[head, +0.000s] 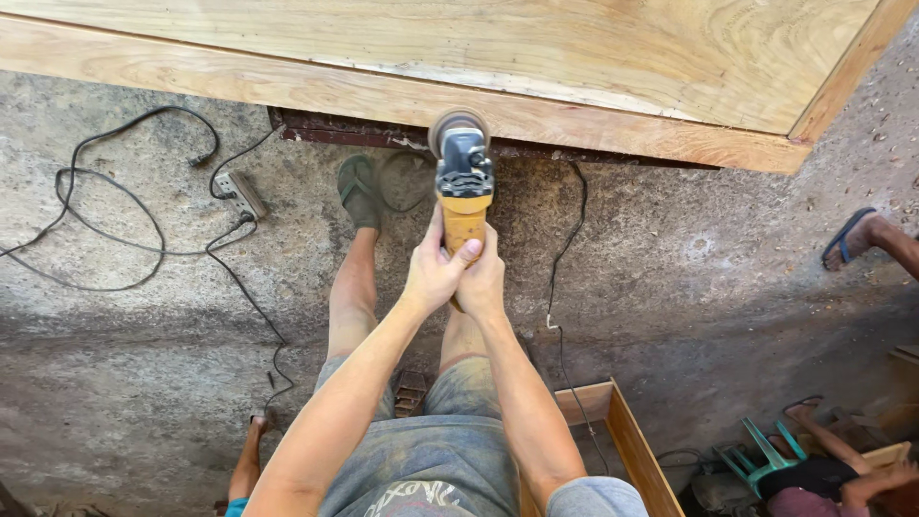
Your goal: The person uses a handheld electric sander to smooth the surface of a wooden panel. They move the sander along the edges and across the face of the panel, then reposition the panel to continue sanding different sections.
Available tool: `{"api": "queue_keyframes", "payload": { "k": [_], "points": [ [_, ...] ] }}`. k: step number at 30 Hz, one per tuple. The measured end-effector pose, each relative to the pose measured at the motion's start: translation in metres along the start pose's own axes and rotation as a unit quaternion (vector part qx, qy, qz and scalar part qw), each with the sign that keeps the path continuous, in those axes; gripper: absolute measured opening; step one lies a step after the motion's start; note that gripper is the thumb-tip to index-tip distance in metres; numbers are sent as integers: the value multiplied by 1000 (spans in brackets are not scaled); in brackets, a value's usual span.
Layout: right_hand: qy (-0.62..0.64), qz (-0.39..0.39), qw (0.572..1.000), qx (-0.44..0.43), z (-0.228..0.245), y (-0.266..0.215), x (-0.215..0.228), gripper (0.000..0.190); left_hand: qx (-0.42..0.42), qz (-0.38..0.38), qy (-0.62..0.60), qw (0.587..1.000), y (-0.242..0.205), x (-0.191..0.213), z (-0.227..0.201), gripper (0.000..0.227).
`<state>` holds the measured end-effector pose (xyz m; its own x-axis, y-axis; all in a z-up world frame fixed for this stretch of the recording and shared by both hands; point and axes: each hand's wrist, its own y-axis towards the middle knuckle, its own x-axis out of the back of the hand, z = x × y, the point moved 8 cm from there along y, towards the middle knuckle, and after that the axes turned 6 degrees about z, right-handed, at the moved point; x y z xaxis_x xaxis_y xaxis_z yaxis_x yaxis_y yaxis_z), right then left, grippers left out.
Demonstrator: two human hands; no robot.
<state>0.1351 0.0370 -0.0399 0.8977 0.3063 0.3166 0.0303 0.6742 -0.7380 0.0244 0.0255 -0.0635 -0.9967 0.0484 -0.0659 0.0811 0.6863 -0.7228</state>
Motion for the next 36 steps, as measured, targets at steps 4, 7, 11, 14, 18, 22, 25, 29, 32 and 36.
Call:
{"api": "queue_keyframes", "payload": {
  "k": [4,7,11,14,18,22,25,29,32,36],
  "points": [
    [17,-31,999,6,-21,0,23,55,-1,24,40,999,5,-24,-8,100],
    [24,-52,998,-3,-36,3,41,55,23,45,67,997,13,-44,-7,100],
    [55,-86,995,16,-37,3,66,52,45,84,125,988,23,-71,-7,101],
    [62,-71,995,-11,-31,2,65,51,4,72,122,990,21,-67,-16,101],
    [62,2,998,11,-13,9,32,59,-12,4,18,1000,12,-31,-11,100],
    [0,27,998,48,-7,9,22,63,-81,-11,-69,994,6,-21,-12,98],
    [17,11,1000,10,-22,11,42,62,-62,11,-34,997,15,-46,-16,101],
    [26,-53,998,9,-46,3,85,61,38,72,90,993,22,-95,-8,102],
    [45,-82,995,25,-53,1,107,58,-6,81,101,992,26,-117,-19,102],
    [34,-51,998,-17,-48,5,93,64,26,71,85,994,26,-103,-16,101]
  ]
}}
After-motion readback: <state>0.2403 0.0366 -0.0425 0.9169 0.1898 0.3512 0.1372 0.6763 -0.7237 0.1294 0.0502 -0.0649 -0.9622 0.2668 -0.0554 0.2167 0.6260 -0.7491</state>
